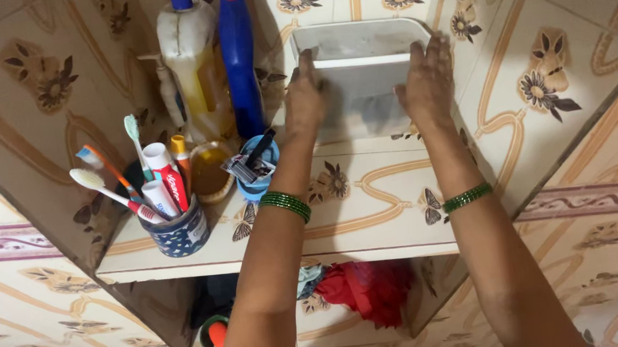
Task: The person sorts items in a white plastic tray on the bathroom shelf, then places a lidded container on the shelf and arranges a toothbrush cup, toothpaste tubes, soap dishes and a sponge on the shelf surface, repositioning the cup and soap dishes to organize the shelf.
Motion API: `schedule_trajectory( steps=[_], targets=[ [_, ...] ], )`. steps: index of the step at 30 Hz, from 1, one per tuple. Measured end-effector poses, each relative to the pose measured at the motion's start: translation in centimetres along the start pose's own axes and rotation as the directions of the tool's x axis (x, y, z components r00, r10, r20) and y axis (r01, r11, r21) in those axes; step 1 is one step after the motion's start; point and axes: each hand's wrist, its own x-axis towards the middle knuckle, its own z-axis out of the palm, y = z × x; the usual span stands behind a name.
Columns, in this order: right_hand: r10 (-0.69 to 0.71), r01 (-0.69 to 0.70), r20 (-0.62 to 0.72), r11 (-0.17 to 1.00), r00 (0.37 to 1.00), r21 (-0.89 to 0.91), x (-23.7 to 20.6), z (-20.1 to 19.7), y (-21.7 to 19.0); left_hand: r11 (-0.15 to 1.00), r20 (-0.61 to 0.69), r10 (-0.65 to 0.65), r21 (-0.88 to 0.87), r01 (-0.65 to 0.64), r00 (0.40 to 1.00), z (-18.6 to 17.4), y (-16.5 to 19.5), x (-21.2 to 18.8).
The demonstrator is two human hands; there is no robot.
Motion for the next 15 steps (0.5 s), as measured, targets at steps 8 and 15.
schedule_trajectory(
  steps=[8,15],
  targets=[
    [-0.232,0.208,-0.039,0.924,0.972,-0.322,1.5,1.4,0.8,1.0,-0.005,0.026,0.017,-0.026,1.0,1.9,0.6,1.3],
    [-0.203,0.21,0.058,0.954,0.978,-0.214,2.8,0.8,1.2,1.0,0.064,0.022,-0.015,-0.021,0.998,2.6,0.7,2.5]
  ],
)
